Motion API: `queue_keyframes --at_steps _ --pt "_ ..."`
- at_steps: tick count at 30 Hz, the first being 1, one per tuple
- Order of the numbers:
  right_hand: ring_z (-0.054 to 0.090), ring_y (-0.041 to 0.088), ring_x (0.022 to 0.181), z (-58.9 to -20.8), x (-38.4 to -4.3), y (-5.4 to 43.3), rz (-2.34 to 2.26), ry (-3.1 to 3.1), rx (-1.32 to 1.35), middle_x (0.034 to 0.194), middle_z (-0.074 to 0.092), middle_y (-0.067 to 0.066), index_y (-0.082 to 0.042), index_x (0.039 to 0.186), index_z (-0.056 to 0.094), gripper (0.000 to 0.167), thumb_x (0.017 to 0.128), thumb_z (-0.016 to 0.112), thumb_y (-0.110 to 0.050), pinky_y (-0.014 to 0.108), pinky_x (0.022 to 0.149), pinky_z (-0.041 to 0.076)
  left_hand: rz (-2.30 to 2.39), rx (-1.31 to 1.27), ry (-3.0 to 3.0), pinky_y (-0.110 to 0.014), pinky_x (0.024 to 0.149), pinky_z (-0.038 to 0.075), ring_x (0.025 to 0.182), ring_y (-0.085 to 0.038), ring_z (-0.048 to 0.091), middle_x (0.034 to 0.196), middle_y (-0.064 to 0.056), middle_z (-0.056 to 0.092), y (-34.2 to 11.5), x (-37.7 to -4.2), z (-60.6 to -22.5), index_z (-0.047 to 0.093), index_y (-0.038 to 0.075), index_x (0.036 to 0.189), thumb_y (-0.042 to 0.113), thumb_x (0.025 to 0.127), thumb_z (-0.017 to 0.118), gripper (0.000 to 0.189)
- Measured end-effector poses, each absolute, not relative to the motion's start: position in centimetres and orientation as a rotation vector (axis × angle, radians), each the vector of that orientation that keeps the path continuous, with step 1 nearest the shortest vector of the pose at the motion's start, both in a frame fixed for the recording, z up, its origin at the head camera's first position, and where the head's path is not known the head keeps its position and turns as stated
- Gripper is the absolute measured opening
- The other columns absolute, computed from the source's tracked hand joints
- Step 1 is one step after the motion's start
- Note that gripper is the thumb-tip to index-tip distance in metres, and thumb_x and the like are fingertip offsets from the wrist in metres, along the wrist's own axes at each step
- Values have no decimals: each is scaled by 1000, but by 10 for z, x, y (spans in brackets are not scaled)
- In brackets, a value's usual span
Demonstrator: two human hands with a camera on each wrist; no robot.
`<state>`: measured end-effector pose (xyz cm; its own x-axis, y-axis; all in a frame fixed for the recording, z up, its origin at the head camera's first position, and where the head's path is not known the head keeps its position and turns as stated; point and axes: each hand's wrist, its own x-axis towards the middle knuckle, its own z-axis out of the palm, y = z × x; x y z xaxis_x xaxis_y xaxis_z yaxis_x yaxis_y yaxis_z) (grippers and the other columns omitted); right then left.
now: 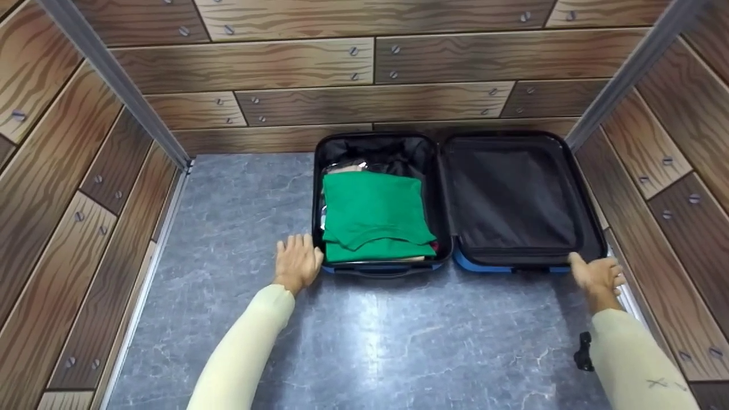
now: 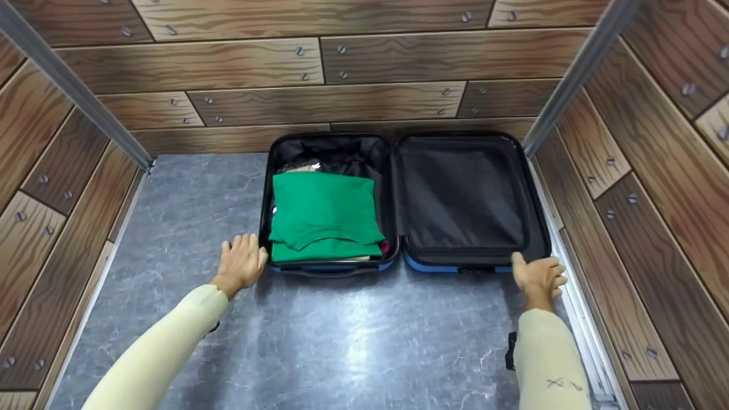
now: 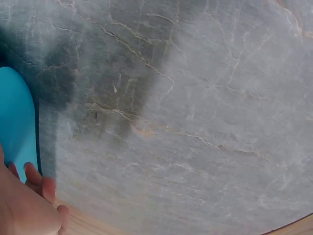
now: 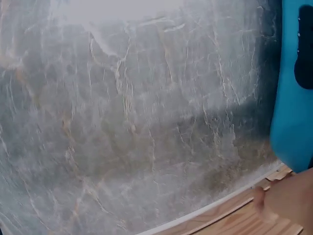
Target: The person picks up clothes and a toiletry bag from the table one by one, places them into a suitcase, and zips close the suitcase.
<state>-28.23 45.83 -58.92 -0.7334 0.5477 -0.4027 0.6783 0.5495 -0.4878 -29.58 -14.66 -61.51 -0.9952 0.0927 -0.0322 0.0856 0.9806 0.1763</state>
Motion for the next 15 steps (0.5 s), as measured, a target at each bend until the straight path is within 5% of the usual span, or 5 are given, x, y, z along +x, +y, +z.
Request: queue_keyframes --at_steps 8,15 --pt "18 46 142 -576 -286 450 -1213 2915 1238 154 20 30 4 149 20 81 87 57 -34 63 113 18 288 172 3060 -48 89 32 105 -34 50 107 -18 56 -145 -297 -619 48 5 103 30 100 31 31" --pt "34 35 121 -557 -298 428 -1520 3217 1275 127 35 7 -3 121 41 54 74 62 -17 44 107 28 295 167 3088 -49 88 32 103 -35 50 104 -18 57 -149 -298 -621 49 4 101 31 100 33 31"
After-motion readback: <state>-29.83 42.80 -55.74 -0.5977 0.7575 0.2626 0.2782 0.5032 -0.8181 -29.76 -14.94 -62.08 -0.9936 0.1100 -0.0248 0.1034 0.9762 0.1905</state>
